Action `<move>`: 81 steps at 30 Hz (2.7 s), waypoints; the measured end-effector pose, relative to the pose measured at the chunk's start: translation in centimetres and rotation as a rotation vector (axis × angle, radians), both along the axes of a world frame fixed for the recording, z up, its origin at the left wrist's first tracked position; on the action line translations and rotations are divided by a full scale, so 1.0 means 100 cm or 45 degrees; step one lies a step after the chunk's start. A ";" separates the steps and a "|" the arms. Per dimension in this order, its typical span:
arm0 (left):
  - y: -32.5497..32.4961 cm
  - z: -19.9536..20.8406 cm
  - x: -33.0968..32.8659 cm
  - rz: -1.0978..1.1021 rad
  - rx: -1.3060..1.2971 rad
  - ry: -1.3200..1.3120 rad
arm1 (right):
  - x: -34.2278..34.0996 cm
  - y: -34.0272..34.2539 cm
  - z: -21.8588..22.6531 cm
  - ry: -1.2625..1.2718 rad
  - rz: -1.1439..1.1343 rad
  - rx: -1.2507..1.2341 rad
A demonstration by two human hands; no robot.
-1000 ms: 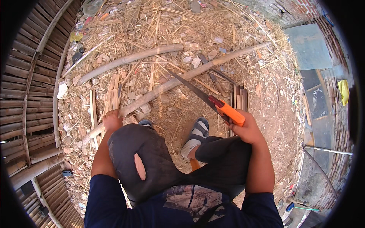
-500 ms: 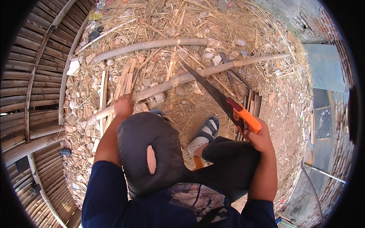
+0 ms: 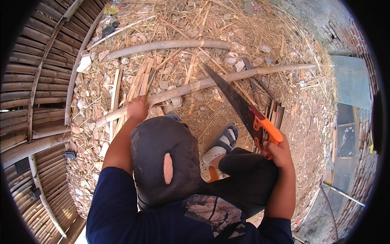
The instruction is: The person saws through a bamboo pole using a hand saw, then sets the saw down and picks up a shorter piece of bamboo.
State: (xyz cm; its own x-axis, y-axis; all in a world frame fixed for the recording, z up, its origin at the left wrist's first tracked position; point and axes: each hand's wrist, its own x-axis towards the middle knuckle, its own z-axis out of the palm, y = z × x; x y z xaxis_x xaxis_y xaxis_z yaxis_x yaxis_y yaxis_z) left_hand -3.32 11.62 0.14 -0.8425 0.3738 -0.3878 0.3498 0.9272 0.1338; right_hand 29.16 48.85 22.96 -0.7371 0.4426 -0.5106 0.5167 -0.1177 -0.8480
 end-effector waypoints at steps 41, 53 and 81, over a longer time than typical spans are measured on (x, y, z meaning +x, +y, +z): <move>-0.089 -0.053 0.035 0.066 -0.150 0.263 | 0.001 0.001 0.002 -0.065 -0.013 0.064; -0.073 -0.033 0.030 0.178 -0.114 0.144 | 0.000 0.004 0.001 -0.081 0.016 0.154; 0.004 -0.024 -0.012 -0.170 0.057 0.033 | 0.001 -0.005 -0.006 0.120 -0.109 0.253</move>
State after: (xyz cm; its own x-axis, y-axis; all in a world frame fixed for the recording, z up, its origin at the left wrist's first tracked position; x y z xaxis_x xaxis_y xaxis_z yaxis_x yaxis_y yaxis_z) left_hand -4.49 11.98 -2.28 -0.7936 0.4996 -0.3473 0.4735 0.8655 0.1631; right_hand 29.28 48.38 22.32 -0.7330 0.5902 -0.3382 0.4296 0.0162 -0.9029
